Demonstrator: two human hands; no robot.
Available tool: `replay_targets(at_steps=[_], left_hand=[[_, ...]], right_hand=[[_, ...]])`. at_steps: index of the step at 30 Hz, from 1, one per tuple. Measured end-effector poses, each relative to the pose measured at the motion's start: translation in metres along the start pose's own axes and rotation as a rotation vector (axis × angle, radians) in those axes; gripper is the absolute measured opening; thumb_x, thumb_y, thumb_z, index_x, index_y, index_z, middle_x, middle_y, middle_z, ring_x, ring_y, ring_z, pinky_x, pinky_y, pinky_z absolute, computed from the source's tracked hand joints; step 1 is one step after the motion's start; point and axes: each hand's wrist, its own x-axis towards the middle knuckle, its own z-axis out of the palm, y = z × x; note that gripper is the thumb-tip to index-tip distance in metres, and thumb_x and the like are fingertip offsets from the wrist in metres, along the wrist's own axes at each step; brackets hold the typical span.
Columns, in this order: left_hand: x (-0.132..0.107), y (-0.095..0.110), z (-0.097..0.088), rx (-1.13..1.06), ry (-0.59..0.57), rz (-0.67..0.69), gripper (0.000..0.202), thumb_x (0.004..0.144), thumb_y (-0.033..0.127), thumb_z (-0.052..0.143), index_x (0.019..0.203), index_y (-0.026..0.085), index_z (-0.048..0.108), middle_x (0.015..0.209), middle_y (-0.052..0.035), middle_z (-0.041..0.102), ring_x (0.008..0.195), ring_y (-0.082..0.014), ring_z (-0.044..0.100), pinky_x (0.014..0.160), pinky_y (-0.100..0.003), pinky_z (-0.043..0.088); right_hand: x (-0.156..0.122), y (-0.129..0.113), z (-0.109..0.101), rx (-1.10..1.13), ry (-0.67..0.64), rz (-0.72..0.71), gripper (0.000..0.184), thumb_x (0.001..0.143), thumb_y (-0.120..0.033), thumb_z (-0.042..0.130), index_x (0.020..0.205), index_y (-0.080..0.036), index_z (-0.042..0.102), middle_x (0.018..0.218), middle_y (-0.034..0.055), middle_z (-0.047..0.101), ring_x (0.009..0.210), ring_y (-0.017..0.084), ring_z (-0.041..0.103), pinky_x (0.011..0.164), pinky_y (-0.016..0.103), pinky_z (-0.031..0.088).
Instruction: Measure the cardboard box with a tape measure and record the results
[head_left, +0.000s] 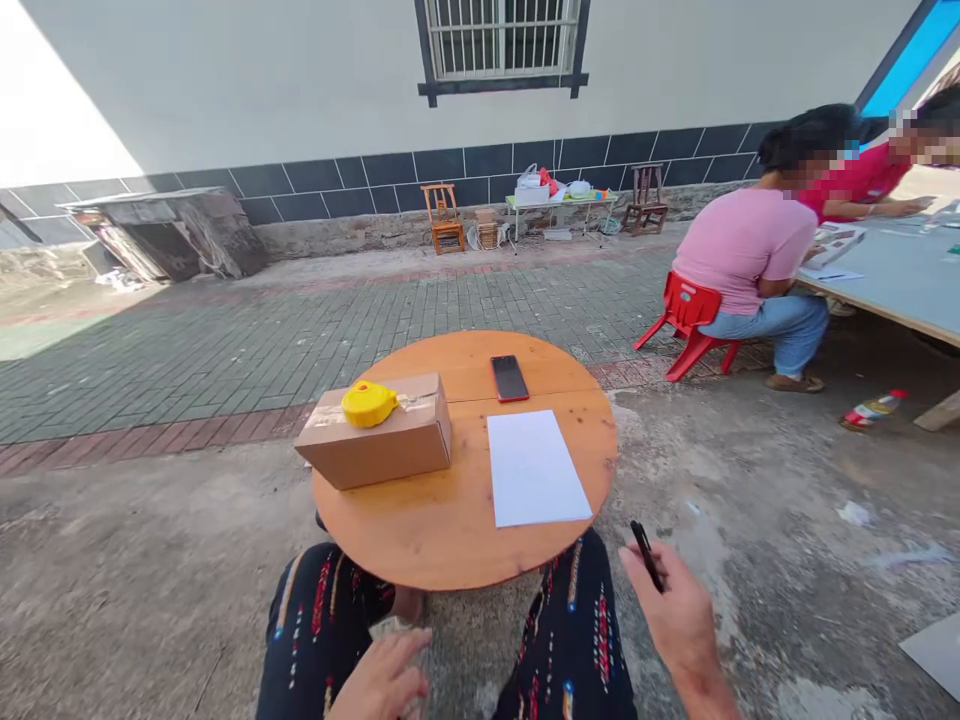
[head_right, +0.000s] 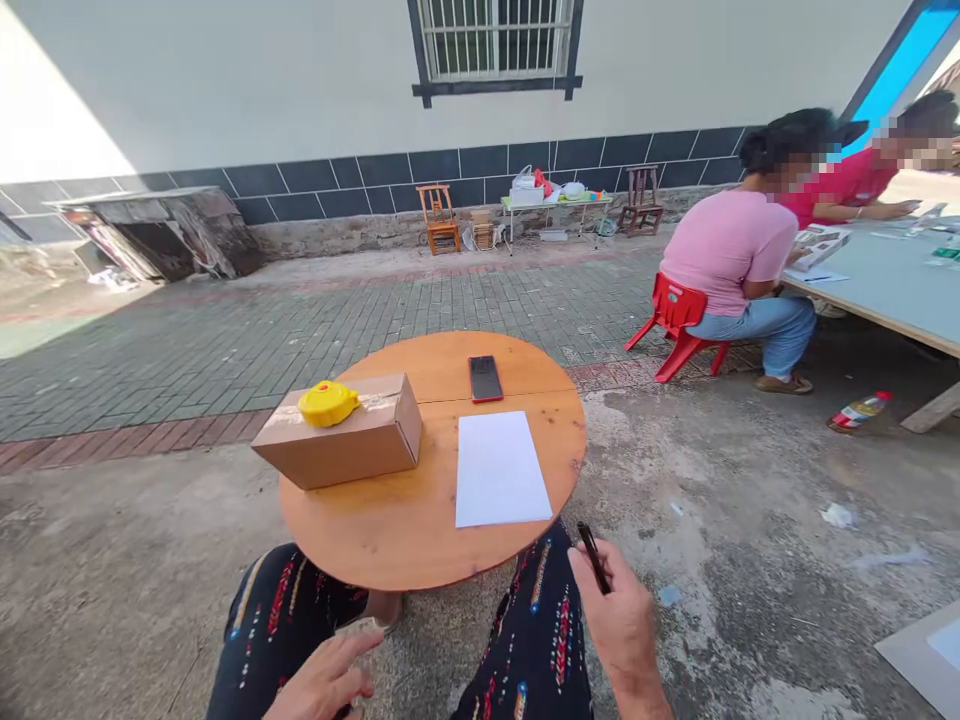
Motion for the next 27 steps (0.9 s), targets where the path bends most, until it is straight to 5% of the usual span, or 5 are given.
replay_targets(at_steps=[5,9,21,24,27], left_hand=[[0.107,0.069,-0.037,0.028,0.206,0.09,0.035,0.087,0.014,0.046,0.114,0.022,0.068,0.122,-0.0113,0.068,0.105,-0.024,0.066,0.091,-0.039,0.056],[0.151,0.083,-0.037,0.081,0.181,0.007,0.037,0.091,0.019,0.05,0.125,0.02,0.064,0.136,-0.0127,0.061,0.118,-0.0295,0.06,0.097,-0.048,0.053],[0.126,0.046,0.004,0.202,0.315,0.032,0.045,0.098,0.034,0.049,0.141,0.02,0.052,0.149,-0.0121,0.052,0.137,-0.0274,0.048,0.116,-0.049,0.037],[0.124,0.046,0.001,0.236,0.323,0.034,0.044,0.097,0.032,0.05,0.139,0.02,0.054,0.148,-0.0116,0.053,0.136,-0.0277,0.049,0.114,-0.048,0.038],[0.127,0.047,0.002,0.258,0.33,0.036,0.044,0.096,0.032,0.051,0.138,0.019,0.054,0.148,-0.012,0.053,0.136,-0.0284,0.049,0.114,-0.049,0.038]], right_hand=[[0.04,-0.018,0.039,-0.074,-0.069,-0.303,0.041,0.095,-0.043,0.045,0.114,-0.018,0.071,0.121,0.0131,0.072,0.113,0.027,0.068,0.097,0.039,0.054],[0.044,-0.021,0.046,-0.159,-0.113,-0.351,0.043,0.097,-0.038,0.04,0.122,-0.016,0.068,0.127,0.0138,0.07,0.117,0.027,0.066,0.1,0.043,0.053],[0.024,-0.046,0.05,-0.05,-0.221,-0.24,0.048,0.094,-0.053,0.046,0.115,-0.02,0.073,0.098,0.0104,0.078,0.08,0.026,0.074,0.072,0.034,0.06],[0.031,-0.054,0.033,-0.034,-0.225,-0.12,0.054,0.093,-0.06,0.047,0.114,-0.018,0.074,0.074,0.0066,0.074,0.063,0.022,0.067,0.062,0.031,0.056],[0.046,-0.061,0.002,0.051,-0.089,-0.051,0.057,0.094,-0.064,0.045,0.106,-0.018,0.074,0.081,0.0071,0.072,0.077,0.022,0.067,0.068,0.029,0.054]])
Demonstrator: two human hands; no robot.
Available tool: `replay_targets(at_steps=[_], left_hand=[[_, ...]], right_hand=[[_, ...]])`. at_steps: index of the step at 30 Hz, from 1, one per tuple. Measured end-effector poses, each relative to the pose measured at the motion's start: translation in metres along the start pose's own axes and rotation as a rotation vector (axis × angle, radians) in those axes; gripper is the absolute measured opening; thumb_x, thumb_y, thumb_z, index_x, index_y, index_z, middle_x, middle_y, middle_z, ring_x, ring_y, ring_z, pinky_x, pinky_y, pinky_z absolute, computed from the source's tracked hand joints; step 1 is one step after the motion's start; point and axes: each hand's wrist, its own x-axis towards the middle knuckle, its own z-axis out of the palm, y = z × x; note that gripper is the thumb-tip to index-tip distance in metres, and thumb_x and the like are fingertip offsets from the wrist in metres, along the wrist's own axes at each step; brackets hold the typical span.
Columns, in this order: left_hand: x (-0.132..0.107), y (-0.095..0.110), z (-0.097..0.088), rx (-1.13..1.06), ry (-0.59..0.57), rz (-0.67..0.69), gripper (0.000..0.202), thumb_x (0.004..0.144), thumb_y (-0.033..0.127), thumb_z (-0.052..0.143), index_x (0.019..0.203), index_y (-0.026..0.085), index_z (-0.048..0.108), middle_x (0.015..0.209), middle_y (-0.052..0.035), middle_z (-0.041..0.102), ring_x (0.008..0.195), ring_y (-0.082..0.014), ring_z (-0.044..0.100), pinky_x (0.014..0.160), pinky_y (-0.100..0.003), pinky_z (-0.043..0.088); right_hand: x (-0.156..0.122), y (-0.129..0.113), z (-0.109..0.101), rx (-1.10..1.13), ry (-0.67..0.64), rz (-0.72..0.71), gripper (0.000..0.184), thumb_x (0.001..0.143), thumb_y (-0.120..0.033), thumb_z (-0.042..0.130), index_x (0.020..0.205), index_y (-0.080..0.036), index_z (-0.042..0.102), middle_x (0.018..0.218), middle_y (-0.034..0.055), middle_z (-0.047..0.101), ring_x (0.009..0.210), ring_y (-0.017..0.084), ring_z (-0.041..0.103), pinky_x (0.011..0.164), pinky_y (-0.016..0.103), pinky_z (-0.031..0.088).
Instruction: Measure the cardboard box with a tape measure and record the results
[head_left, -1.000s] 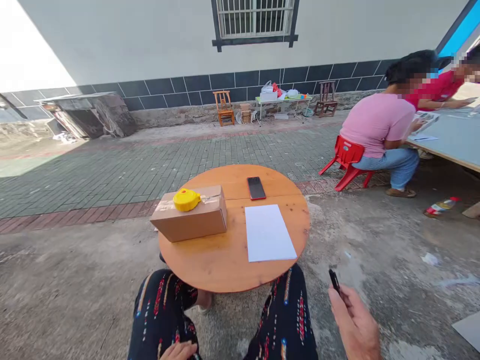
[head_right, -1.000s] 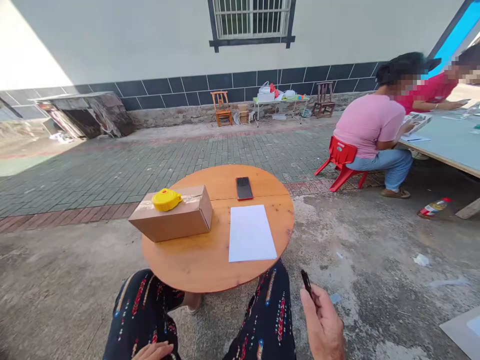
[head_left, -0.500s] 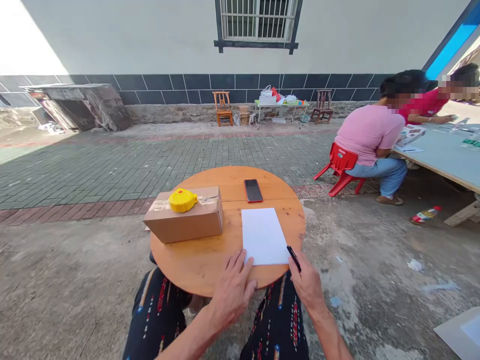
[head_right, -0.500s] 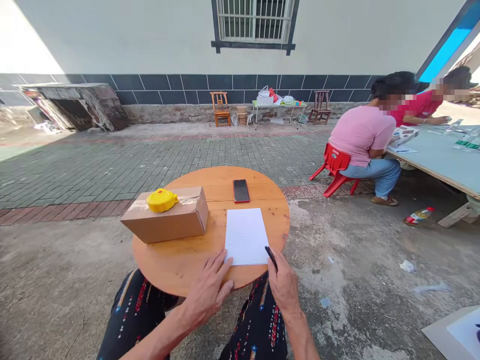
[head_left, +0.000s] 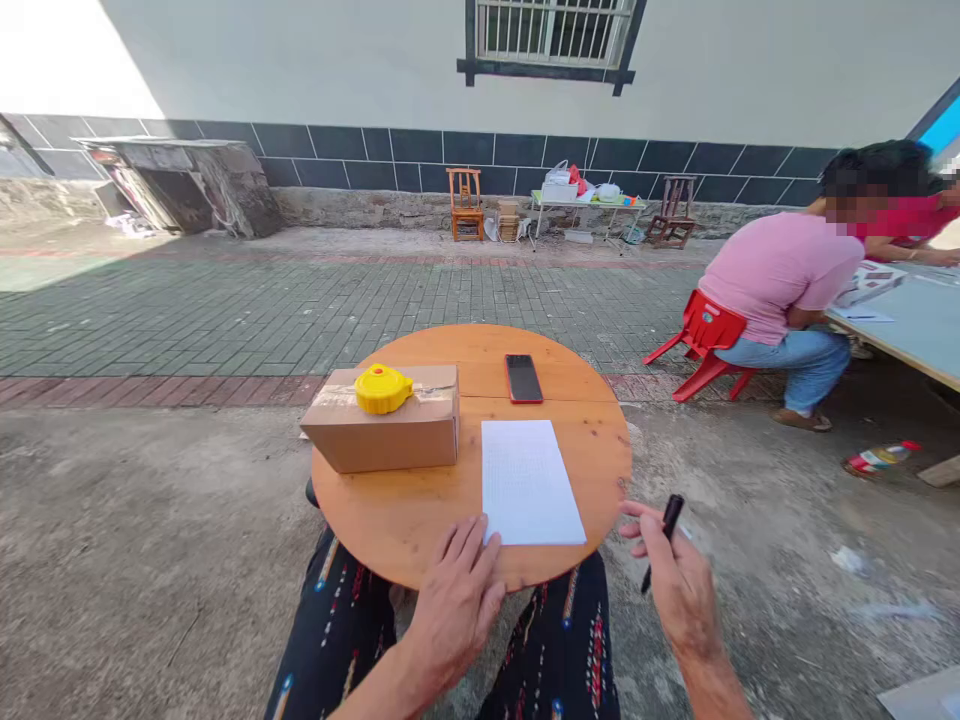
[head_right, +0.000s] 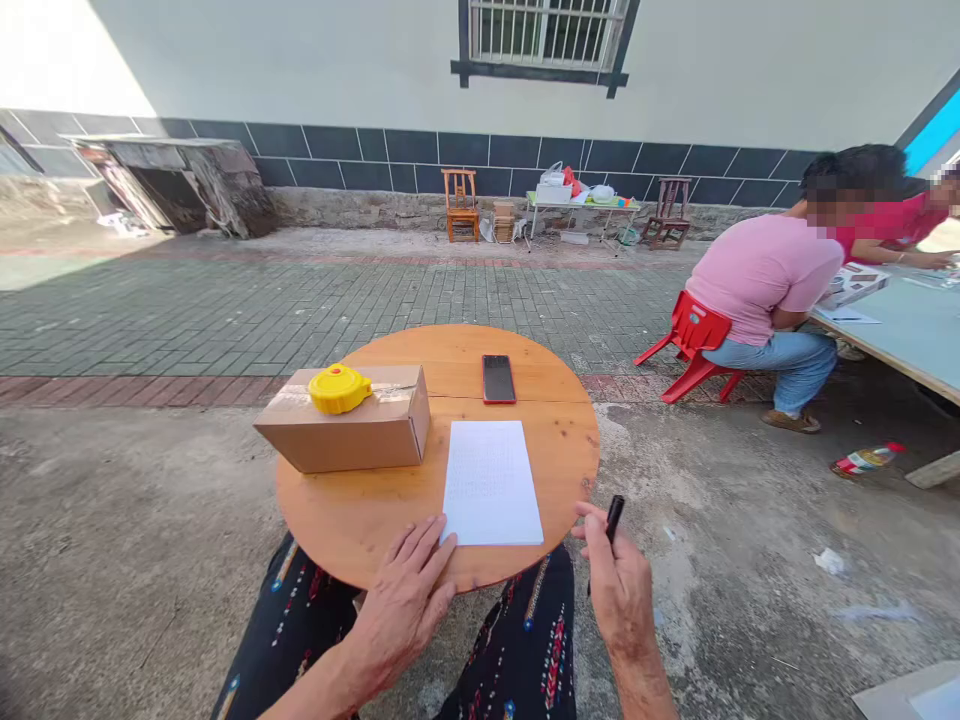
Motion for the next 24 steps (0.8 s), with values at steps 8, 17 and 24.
replay_targets(at_steps=[8,17,24], left_hand=[[0.018,0.003,0.009,0.029,0.013,-0.062,0.049,0.096,0.039,0.051,0.14,0.017,0.053,0.15,-0.0123,0.052,0.137,-0.0296,0.048,0.113,-0.05,0.037],[0.023,-0.001,0.006,-0.026,0.029,-0.096,0.047,0.097,0.034,0.05,0.14,0.017,0.053,0.149,-0.011,0.053,0.136,-0.0277,0.049,0.112,-0.049,0.041],[0.029,-0.007,0.004,-0.082,-0.002,-0.135,0.039,0.098,0.032,0.05,0.133,0.018,0.059,0.147,-0.0108,0.055,0.134,-0.0281,0.052,0.112,-0.05,0.043]], right_hand=[[0.005,-0.007,0.002,0.289,0.068,-0.005,0.053,0.089,-0.065,0.056,0.093,-0.016,0.076,0.062,0.0015,0.061,0.054,0.015,0.054,0.052,0.027,0.045],[0.014,0.005,0.037,0.147,-0.065,-0.119,0.034,0.086,-0.051,0.068,0.095,-0.02,0.077,0.071,0.0024,0.072,0.066,0.019,0.067,0.066,0.03,0.054],[0.027,0.006,0.05,0.028,-0.148,-0.275,0.024,0.094,-0.039,0.061,0.106,-0.021,0.072,0.092,0.0051,0.078,0.085,0.02,0.074,0.077,0.031,0.059]])
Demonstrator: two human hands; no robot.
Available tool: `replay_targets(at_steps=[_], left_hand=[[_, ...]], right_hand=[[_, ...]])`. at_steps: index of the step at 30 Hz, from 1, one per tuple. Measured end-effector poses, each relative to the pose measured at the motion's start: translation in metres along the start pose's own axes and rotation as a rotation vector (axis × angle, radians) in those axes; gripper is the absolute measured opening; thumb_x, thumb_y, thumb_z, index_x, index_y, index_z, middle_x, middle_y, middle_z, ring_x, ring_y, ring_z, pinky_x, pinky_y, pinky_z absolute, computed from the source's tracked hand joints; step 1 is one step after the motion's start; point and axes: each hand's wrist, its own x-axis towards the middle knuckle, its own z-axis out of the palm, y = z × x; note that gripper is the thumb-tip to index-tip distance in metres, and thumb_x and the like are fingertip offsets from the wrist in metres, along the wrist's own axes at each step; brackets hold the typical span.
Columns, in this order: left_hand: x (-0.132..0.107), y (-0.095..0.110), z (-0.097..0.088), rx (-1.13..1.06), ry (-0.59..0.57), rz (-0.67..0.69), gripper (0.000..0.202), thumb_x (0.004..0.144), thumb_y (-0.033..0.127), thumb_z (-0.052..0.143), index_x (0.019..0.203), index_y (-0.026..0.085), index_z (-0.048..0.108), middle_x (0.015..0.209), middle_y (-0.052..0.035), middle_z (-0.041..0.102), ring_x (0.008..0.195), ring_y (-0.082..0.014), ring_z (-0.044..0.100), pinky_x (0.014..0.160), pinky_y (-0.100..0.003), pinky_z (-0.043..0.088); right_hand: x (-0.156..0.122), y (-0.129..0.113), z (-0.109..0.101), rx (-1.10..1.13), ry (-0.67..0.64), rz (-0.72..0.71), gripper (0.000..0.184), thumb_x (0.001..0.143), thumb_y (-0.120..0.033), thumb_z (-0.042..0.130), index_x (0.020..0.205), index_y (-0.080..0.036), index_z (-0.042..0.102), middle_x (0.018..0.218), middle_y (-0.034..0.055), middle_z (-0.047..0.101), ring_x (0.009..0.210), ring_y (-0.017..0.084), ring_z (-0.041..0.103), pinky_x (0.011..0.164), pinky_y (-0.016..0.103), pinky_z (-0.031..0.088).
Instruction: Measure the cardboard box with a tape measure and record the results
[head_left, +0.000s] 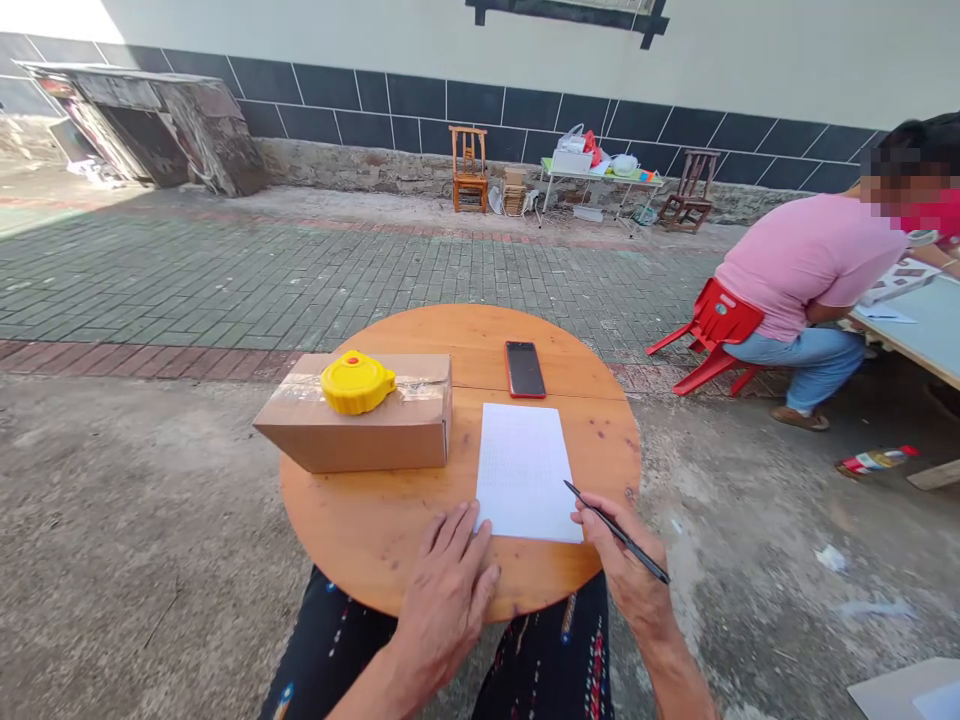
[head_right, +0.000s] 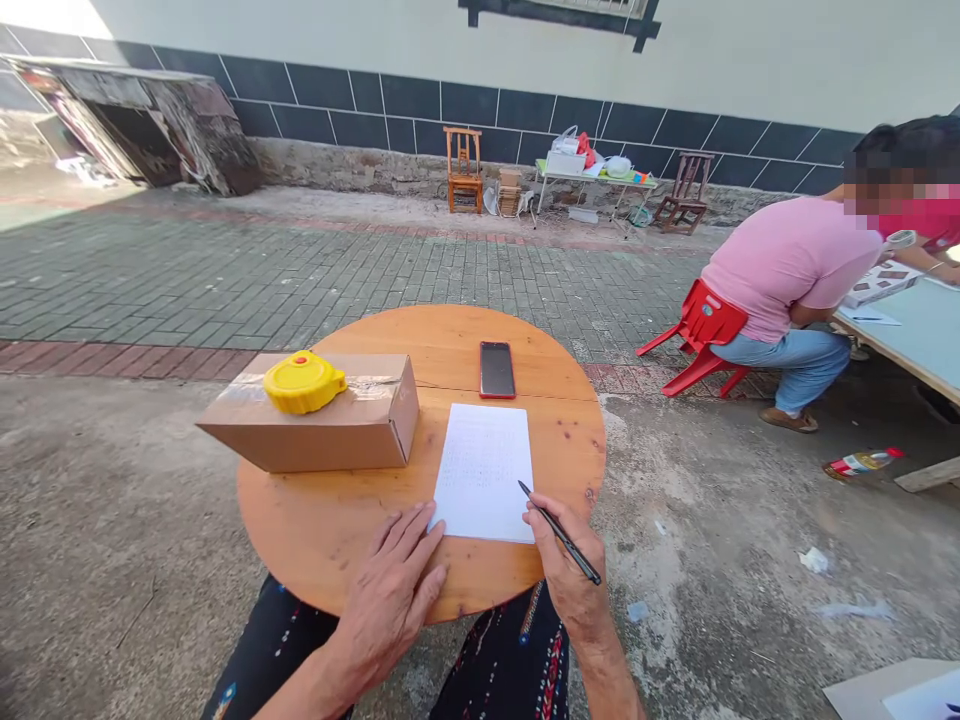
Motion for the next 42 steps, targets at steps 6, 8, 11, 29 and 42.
replay_targets(at_steps=[6,8,11,29,42], left_hand=[[0.0,0.004,-0.009,-0.004,-0.066,0.01,0.054,0.096,0.034,0.053,0.149,0.024,0.045,0.16,-0.0078,0.037,0.144,-0.0294,0.039,0.115,-0.052,0.039],[-0.001,0.005,-0.01,0.0,-0.1,0.03,0.053,0.096,0.035,0.052,0.148,0.027,0.046,0.162,-0.0052,0.035,0.145,-0.0303,0.037,0.115,-0.055,0.038],[-0.001,0.005,-0.01,-0.005,-0.134,0.027,0.052,0.096,0.037,0.052,0.147,0.027,0.047,0.161,-0.0036,0.037,0.145,-0.0304,0.037,0.116,-0.056,0.036],[0.0,0.004,-0.007,-0.009,-0.079,0.027,0.059,0.093,0.048,0.057,0.147,0.026,0.048,0.158,-0.0076,0.041,0.142,-0.0321,0.041,0.112,-0.058,0.041],[0.0,0.004,-0.006,-0.059,-0.02,0.015,0.053,0.096,0.043,0.054,0.142,0.017,0.052,0.152,-0.0141,0.049,0.138,-0.0317,0.046,0.114,-0.055,0.039]], right_hand=[[0.027,0.019,0.015,-0.33,-0.135,-0.424,0.033,0.099,-0.017,0.045,0.128,-0.02,0.061,0.12,0.0094,0.071,0.11,0.023,0.066,0.096,0.038,0.052],[0.04,0.021,0.018,-0.488,-0.211,-0.512,0.039,0.097,-0.012,0.042,0.132,-0.017,0.059,0.124,0.0119,0.069,0.112,0.025,0.064,0.094,0.04,0.051],[0.061,0.017,0.025,-0.706,-0.333,-0.595,0.041,0.095,-0.006,0.042,0.129,-0.016,0.061,0.124,0.0136,0.068,0.112,0.026,0.062,0.089,0.038,0.05],[0.071,0.029,0.028,-0.651,-0.15,-0.505,0.053,0.09,-0.001,0.036,0.132,-0.02,0.062,0.129,0.0121,0.066,0.116,0.025,0.061,0.095,0.041,0.047],[-0.19,0.109,0.043,-0.651,-0.091,0.165,0.044,0.093,-0.041,0.051,0.129,-0.021,0.067,0.15,0.0157,0.052,0.138,0.039,0.047,0.102,0.058,0.045]])
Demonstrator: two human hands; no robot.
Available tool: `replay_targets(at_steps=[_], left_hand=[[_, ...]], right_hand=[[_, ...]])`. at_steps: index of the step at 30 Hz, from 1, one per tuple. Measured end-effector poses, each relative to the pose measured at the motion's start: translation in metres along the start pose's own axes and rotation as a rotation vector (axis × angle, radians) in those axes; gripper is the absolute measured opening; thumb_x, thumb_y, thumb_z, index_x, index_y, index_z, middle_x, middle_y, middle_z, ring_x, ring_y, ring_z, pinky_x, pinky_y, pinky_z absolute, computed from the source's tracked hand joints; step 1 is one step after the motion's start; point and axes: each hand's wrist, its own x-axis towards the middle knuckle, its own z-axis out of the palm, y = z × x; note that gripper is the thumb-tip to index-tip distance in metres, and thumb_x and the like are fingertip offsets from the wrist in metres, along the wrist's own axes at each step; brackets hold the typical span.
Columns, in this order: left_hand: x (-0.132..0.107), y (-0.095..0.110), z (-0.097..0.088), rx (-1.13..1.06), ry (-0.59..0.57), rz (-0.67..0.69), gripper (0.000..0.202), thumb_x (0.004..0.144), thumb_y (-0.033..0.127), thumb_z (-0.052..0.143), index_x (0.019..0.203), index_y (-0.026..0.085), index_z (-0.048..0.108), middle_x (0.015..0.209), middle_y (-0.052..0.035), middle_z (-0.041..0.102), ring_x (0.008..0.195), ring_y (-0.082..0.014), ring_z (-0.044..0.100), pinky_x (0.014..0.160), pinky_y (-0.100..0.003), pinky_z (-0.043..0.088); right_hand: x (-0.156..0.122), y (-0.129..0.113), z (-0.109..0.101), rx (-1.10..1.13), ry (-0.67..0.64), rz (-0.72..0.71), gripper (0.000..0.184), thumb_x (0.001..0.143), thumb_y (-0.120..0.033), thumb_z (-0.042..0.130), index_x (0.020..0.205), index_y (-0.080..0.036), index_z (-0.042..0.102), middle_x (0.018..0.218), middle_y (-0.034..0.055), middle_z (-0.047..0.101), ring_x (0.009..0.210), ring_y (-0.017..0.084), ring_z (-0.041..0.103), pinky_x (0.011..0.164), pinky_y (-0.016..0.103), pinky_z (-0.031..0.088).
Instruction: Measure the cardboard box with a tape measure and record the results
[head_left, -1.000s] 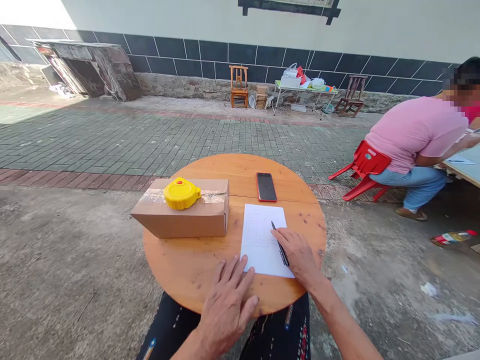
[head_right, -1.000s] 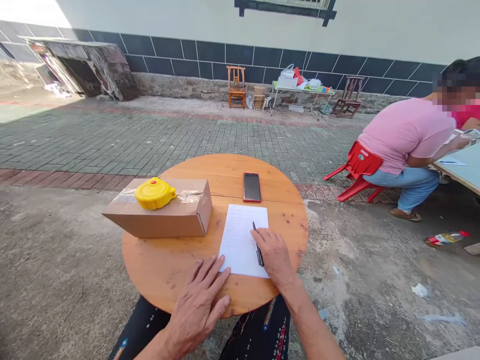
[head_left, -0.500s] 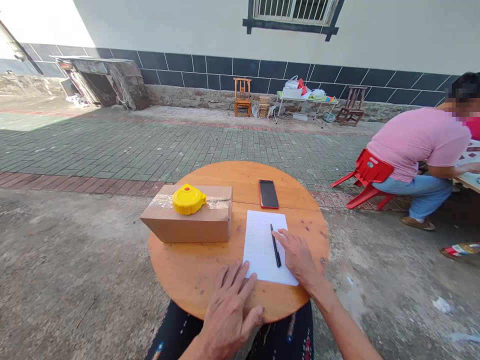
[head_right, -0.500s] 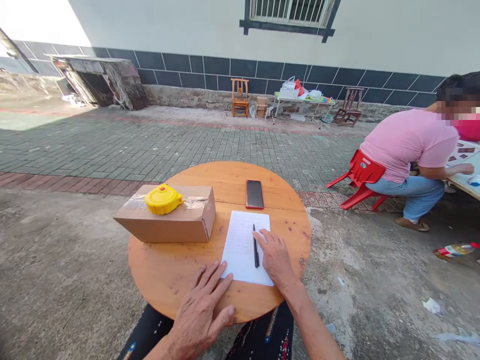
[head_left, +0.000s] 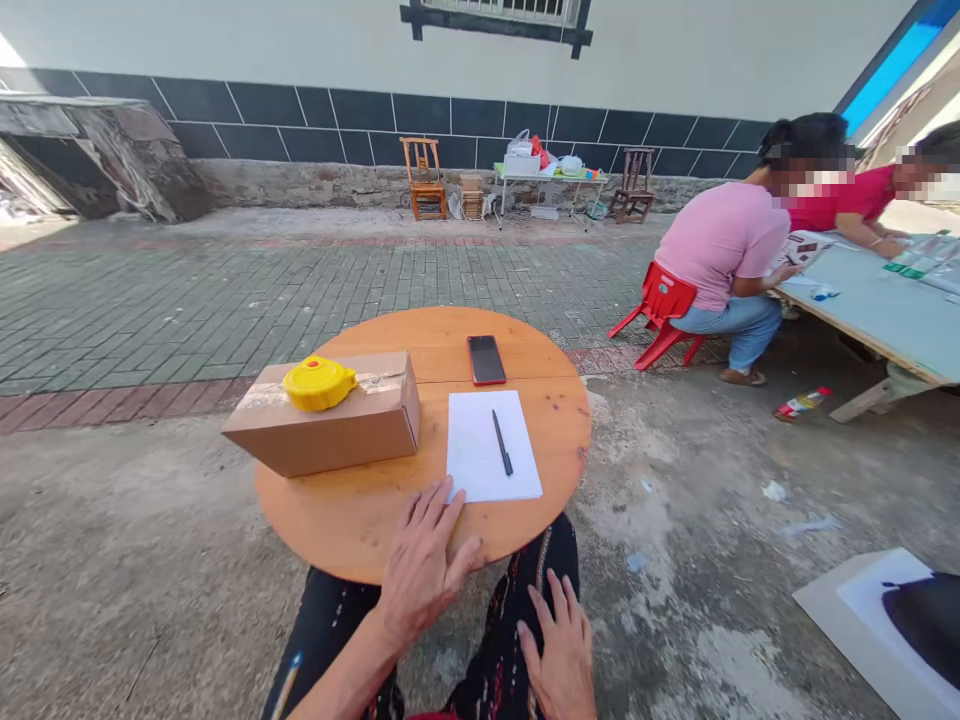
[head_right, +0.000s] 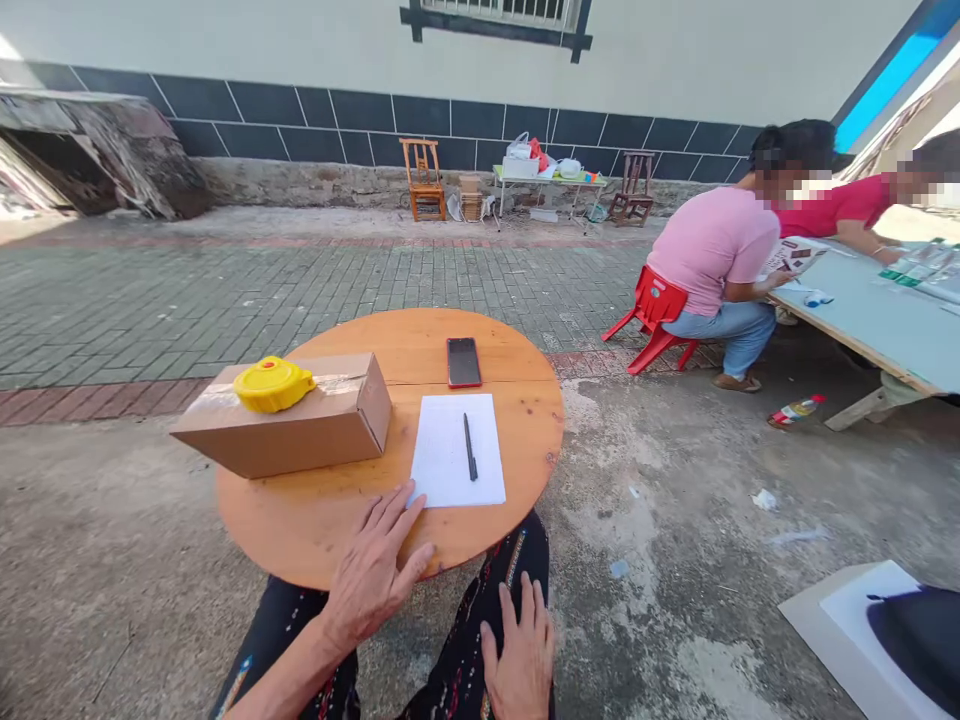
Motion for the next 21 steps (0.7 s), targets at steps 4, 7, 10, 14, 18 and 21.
replay_targets(at_steps=[4,7,10,14,18,21], left_hand=[[-0.003,0.001,-0.003,-0.057,0.079,0.009,0.047,0.098,0.037,0.051,0.139,0.016,0.053,0.147,-0.0149,0.052,0.135,-0.0294,0.049,0.112,-0.05,0.043],[-0.024,0.0,-0.013,-0.084,0.163,0.019,0.043,0.1,0.029,0.047,0.141,0.018,0.049,0.148,-0.0146,0.05,0.139,-0.0277,0.046,0.112,-0.049,0.043],[-0.073,-0.012,-0.026,-0.04,0.222,-0.016,0.044,0.099,0.024,0.046,0.143,0.022,0.045,0.151,-0.0135,0.046,0.141,-0.0279,0.042,0.113,-0.051,0.041],[-0.17,-0.044,-0.034,0.12,0.215,-0.186,0.047,0.098,0.027,0.048,0.144,0.024,0.044,0.153,-0.0138,0.044,0.141,-0.0307,0.042,0.111,-0.052,0.042],[-0.251,-0.065,-0.033,0.308,0.136,-0.293,0.045,0.096,0.03,0.048,0.14,0.023,0.053,0.15,-0.0144,0.049,0.139,-0.0328,0.045,0.106,-0.052,0.046],[-0.276,-0.067,-0.034,0.399,0.093,-0.299,0.043,0.093,0.031,0.053,0.133,0.022,0.062,0.153,-0.0141,0.046,0.142,-0.0345,0.041,0.107,-0.052,0.045]], right_hand=[[-0.021,-0.029,-0.016,-0.093,-0.177,-0.035,0.044,0.091,-0.03,0.053,0.132,-0.023,0.067,0.153,0.0115,0.049,0.144,0.036,0.041,0.108,0.055,0.041],[-0.026,-0.032,-0.035,-0.11,-0.231,-0.059,0.045,0.09,-0.028,0.053,0.132,-0.023,0.067,0.153,0.0108,0.05,0.143,0.035,0.042,0.11,0.054,0.041],[-0.048,-0.028,-0.037,-0.103,-0.21,-0.125,0.043,0.092,-0.03,0.052,0.132,-0.025,0.067,0.151,0.0084,0.052,0.142,0.033,0.045,0.111,0.053,0.041],[-0.087,-0.02,-0.023,-0.075,-0.15,-0.22,0.042,0.093,-0.036,0.052,0.132,-0.029,0.067,0.15,0.0055,0.053,0.14,0.032,0.048,0.109,0.052,0.043],[-0.104,-0.013,-0.004,-0.086,-0.153,-0.3,0.041,0.089,-0.04,0.056,0.127,-0.034,0.07,0.144,0.0029,0.059,0.133,0.033,0.055,0.105,0.052,0.047],[-0.103,-0.013,0.01,-0.112,-0.095,-0.311,0.038,0.087,-0.04,0.056,0.119,-0.033,0.074,0.139,0.0039,0.064,0.128,0.033,0.06,0.102,0.054,0.048]])
